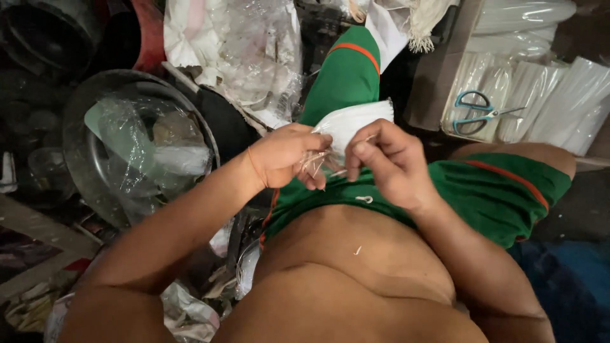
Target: Packaging bundles of candle wicks into plastic bags and tying them shut.
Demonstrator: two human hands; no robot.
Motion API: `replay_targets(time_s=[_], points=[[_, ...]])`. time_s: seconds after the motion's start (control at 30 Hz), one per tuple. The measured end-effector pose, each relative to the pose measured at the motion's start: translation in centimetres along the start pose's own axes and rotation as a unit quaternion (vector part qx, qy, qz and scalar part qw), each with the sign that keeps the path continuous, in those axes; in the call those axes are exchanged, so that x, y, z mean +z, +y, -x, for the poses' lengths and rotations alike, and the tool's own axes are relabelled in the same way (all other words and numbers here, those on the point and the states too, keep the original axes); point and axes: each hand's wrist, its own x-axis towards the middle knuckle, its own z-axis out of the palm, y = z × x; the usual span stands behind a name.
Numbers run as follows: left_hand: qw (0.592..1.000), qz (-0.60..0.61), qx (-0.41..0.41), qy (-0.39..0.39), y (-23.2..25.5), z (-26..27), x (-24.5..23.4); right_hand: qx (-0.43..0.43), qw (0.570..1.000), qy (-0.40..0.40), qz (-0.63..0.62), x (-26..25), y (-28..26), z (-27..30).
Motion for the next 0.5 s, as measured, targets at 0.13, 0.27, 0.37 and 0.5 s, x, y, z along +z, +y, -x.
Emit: replay_targets(time_s=[0.13,0.27,0.37,0.5], points=[[0.999,0.039,-0.022,0.019,-1.2,0.2,-0.5,0.002,1.0,-0.012,0.015,0.8,0.0,-0.2],[0.993,0.096,-0.051,0.049,-3.6,0.3,-0.2,0.011,0.999,-0.042,0.024,0.7,0.5,0.0],[0.991,0.121,-0.039,0.035,-3.1,2.7,2.1,0.025,0.999,-0.046,0.008,0.8,0.4,-0.1],[0.988,0.147,-0.019,0.035,-6.1,0.9,0.8,0.036,0.998,-0.045,0.034,0.6,0.9,-0.2]])
